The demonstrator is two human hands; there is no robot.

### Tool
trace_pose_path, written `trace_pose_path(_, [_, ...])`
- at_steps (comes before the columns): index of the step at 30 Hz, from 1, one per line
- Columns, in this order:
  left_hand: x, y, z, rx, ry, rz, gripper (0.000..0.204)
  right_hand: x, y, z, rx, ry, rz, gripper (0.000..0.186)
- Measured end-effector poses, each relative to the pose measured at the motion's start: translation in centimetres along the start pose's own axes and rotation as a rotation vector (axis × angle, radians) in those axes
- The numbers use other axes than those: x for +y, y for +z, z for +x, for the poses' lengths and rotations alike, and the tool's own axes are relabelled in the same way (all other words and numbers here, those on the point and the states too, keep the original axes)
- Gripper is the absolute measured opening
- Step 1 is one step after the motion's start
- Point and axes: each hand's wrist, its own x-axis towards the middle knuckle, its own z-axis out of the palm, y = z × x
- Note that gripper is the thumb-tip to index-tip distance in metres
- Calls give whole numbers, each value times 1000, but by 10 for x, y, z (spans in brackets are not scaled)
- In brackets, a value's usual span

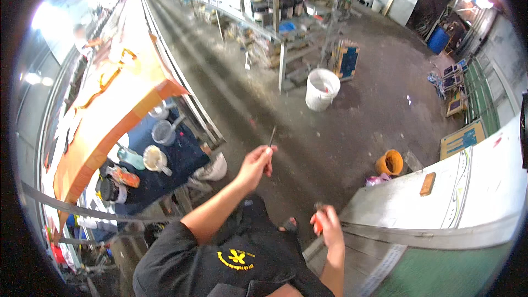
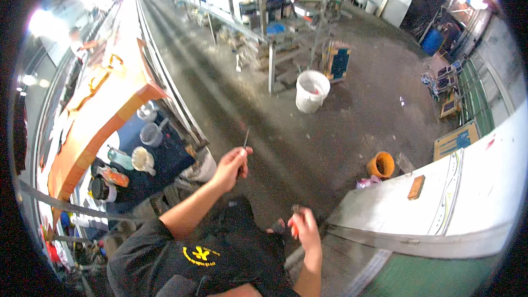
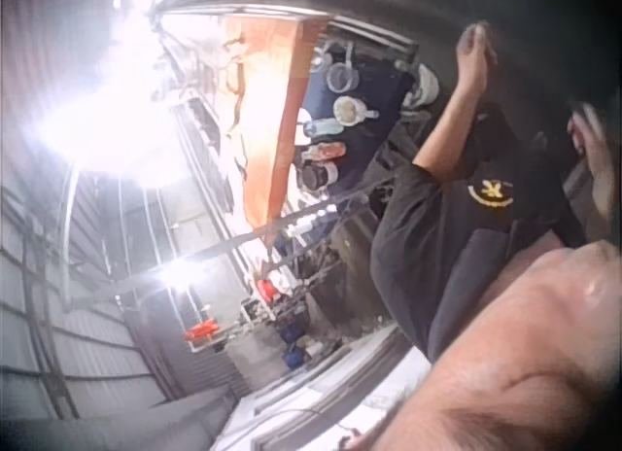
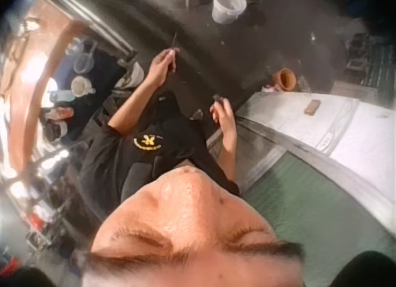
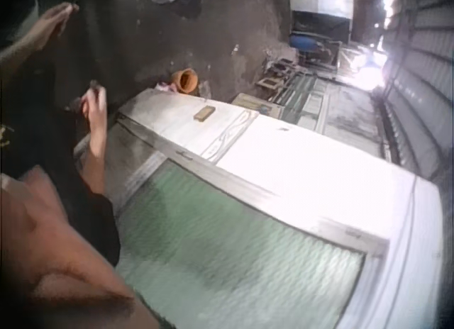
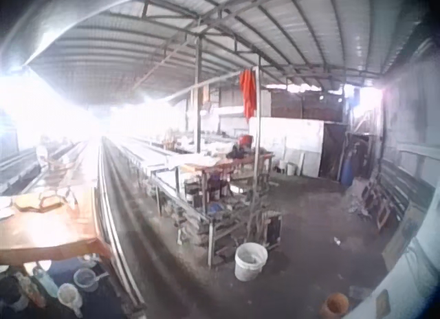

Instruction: The person uses a screwdriver to loosen screws on a window frame, then applies a white paste to the frame using a putty knife and spreads it evenly.

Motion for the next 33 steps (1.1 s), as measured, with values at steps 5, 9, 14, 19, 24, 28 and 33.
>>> trace_pose_path(5, [2,15,76,8,-42,-116,33,-100,-40,115,30,-113,-230,39])
trace_pose_path(9, [-4,0,152,17,-19,-37,30,-151,-20,218,-57,-139,-258,39])
trace_pose_path(14, [12,-23,255,14,60,-39,24,-210,21,357,-160,-229,-463,39])
trace_pose_path(19, [50,-64,339,100,308,343,20,-269,63,483,-269,-221,-581,40])
trace_pose_path(24, [87,-110,387,206,302,470,19,-299,122,593,-502,-136,-477,37])
trace_pose_path(28, [106,-152,438,324,231,564,20,-312,168,685,-646,-176,-576,36])
trace_pose_path(33, [145,-196,498,348,107,825,25,-338,209,792,-881,-186,-749,37])
